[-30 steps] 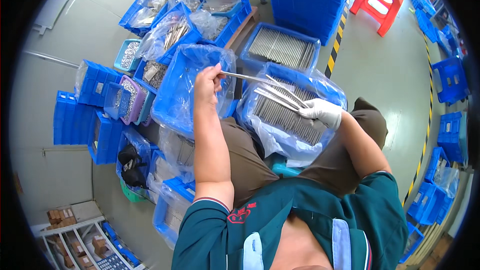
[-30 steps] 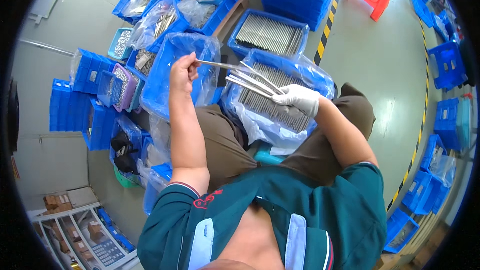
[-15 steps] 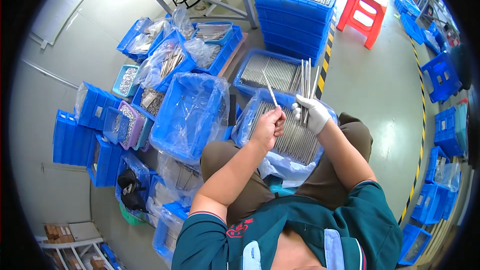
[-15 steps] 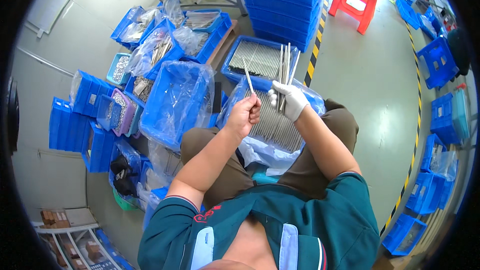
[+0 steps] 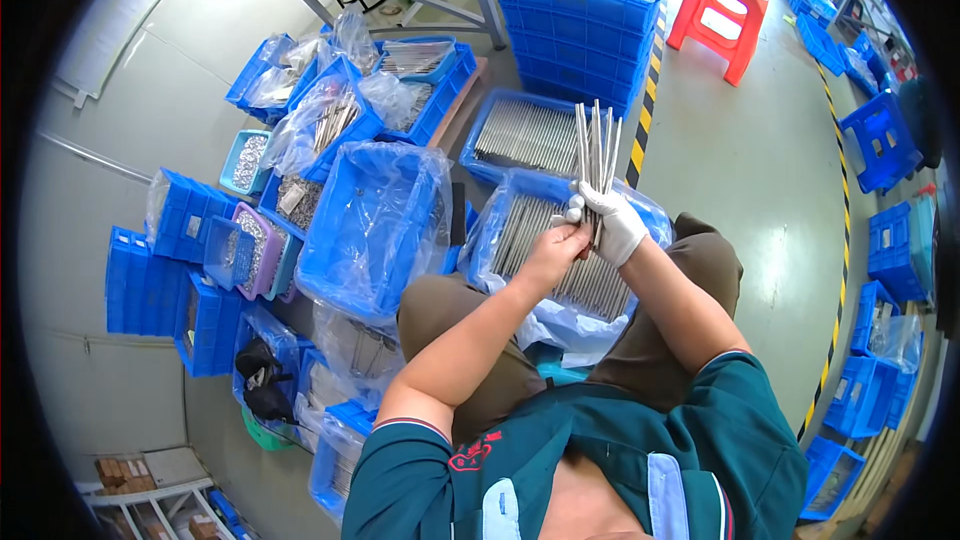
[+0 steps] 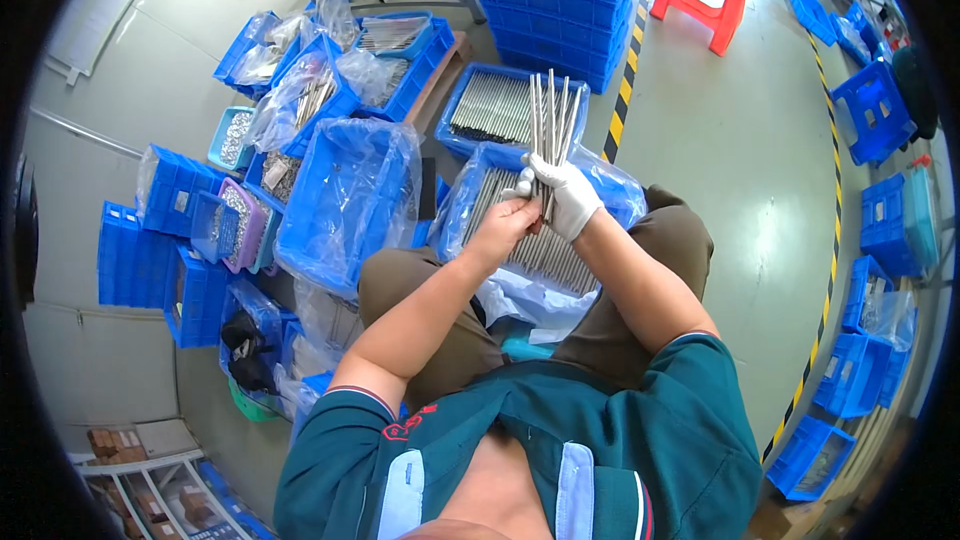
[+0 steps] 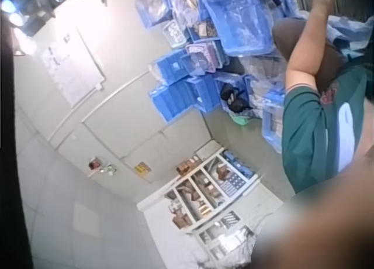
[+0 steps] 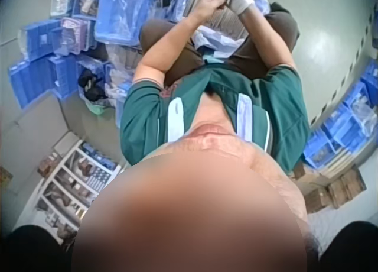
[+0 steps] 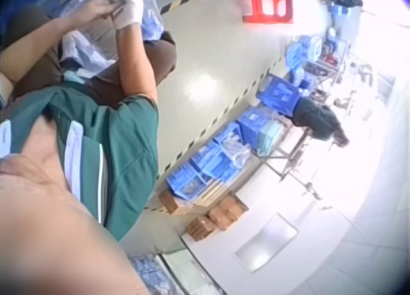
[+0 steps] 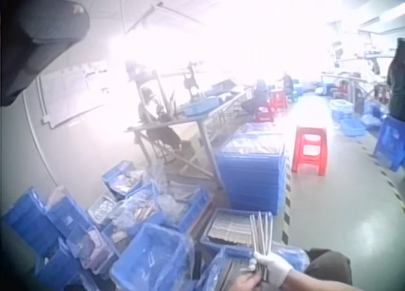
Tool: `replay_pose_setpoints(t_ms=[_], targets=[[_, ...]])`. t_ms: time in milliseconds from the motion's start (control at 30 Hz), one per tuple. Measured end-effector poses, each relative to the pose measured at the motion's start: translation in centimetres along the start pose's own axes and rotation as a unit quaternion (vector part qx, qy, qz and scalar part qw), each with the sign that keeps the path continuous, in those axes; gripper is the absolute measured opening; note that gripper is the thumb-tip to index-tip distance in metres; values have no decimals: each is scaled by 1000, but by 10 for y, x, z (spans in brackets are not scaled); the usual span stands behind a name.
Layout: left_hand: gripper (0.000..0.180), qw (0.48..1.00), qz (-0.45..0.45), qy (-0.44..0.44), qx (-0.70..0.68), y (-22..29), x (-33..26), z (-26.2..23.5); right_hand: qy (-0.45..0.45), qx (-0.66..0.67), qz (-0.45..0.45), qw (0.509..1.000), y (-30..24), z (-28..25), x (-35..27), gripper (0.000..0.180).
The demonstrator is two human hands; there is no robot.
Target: The recorder is counting and sorting thin metal rods from blue industrial bins.
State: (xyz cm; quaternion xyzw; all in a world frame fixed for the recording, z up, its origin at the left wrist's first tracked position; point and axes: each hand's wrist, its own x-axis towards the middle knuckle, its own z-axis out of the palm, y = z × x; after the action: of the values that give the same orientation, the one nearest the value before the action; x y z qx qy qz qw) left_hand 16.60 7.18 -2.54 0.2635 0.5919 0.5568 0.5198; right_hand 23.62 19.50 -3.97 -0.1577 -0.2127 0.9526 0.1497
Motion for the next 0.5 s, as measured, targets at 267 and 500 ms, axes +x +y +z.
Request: replay_pose_setpoints(t_ms=[267,500], targets=[[26,971,39,155,-179,13,-2,-99,66,-446,-47,892,-18,45,-37,13],[49,881,83,127,-448,36,-14,-107,72,-609,-33,789,13,29,-42,20]])
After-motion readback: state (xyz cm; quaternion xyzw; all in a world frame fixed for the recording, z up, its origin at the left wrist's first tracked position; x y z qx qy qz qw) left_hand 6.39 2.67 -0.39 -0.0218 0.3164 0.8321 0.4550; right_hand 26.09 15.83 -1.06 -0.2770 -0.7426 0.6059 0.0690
